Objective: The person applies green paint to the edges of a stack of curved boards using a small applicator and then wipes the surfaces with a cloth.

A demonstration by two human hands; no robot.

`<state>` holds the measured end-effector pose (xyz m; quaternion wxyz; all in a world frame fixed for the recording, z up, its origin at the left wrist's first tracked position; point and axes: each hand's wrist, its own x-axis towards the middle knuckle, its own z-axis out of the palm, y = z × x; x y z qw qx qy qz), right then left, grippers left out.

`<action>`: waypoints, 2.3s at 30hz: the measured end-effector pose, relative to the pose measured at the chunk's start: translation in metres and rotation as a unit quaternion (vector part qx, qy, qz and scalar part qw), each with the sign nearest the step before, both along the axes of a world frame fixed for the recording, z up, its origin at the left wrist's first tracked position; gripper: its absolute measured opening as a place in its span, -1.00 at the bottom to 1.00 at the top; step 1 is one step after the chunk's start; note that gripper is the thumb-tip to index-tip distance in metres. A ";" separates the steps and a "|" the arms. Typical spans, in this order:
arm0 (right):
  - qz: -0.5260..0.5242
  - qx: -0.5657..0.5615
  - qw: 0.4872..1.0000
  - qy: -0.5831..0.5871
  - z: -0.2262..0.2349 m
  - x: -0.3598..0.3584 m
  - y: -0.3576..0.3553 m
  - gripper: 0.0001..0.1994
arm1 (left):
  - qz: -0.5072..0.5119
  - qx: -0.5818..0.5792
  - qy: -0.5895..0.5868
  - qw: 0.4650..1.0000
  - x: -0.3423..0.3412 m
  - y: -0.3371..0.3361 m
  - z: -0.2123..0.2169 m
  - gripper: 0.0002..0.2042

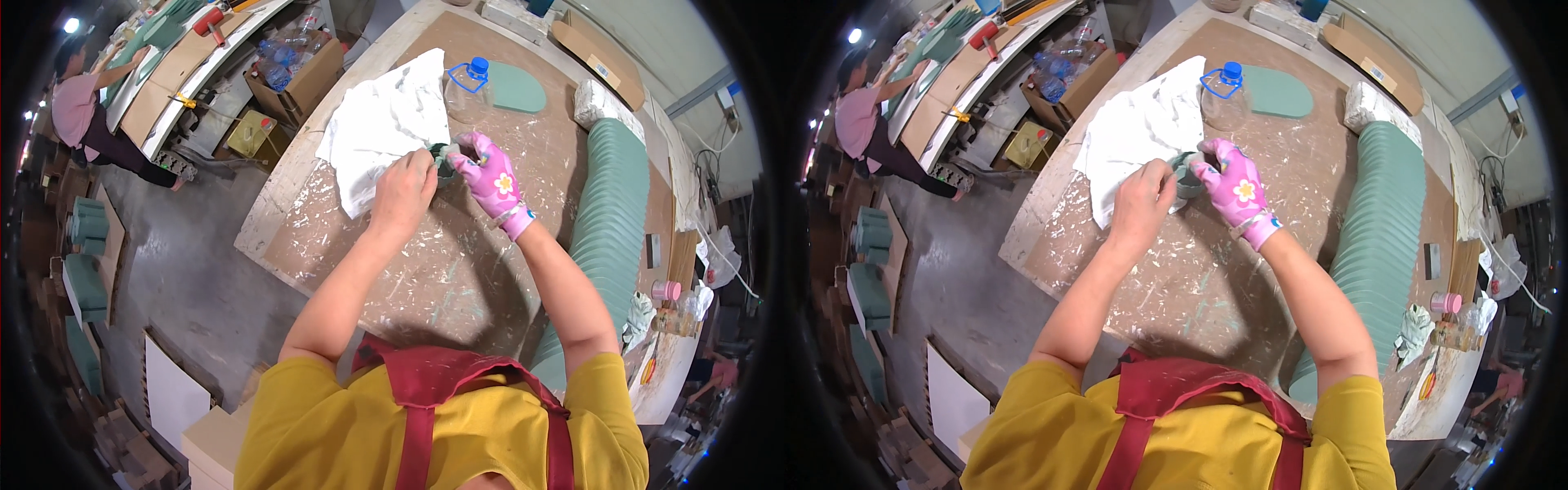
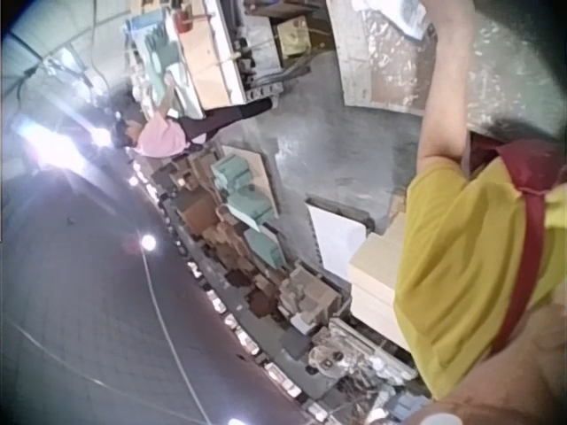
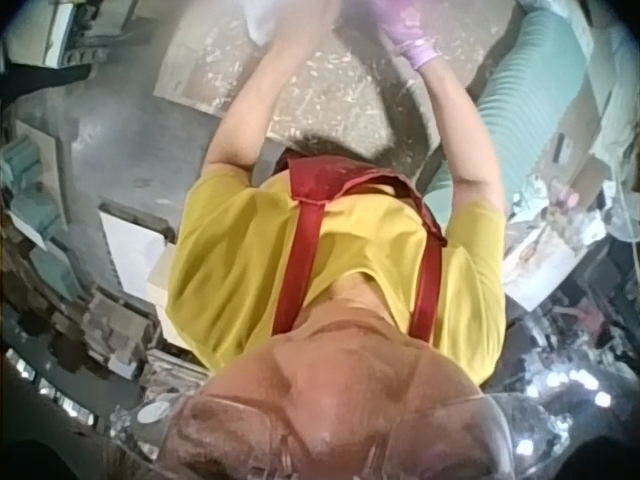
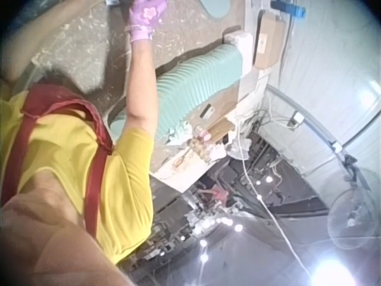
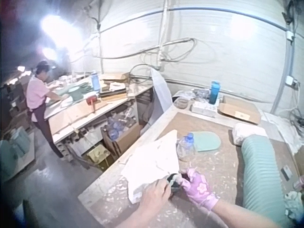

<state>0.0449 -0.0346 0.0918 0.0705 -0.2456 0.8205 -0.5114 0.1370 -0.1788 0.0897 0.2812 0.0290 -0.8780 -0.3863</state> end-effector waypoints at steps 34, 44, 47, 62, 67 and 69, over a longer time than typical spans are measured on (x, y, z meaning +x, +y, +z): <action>-0.037 -0.180 0.976 -0.119 0.005 -0.015 -0.023 -0.62 | 0.008 -0.051 -0.159 0.986 -0.016 -0.009 -0.004 -0.92; -0.291 -0.356 0.881 -0.114 0.088 0.070 0.276 -0.64 | -0.140 0.078 -0.195 0.968 0.035 0.079 0.030 -0.43; -0.344 -0.125 0.931 0.001 0.078 0.097 0.317 -0.64 | -0.298 0.218 -0.367 0.854 0.085 0.143 -0.014 -0.13; -0.203 0.277 0.883 0.320 0.049 0.093 0.370 -0.93 | -0.320 0.387 -0.310 0.808 0.146 0.281 -0.057 0.02; -0.012 0.269 0.900 0.344 0.051 0.149 0.311 -0.74 | -0.301 0.467 -0.327 0.764 0.146 0.283 -0.048 0.01; -0.003 0.287 0.888 0.359 0.049 0.143 0.322 -0.73 | -0.287 0.454 -0.342 0.771 0.147 0.280 -0.052 0.00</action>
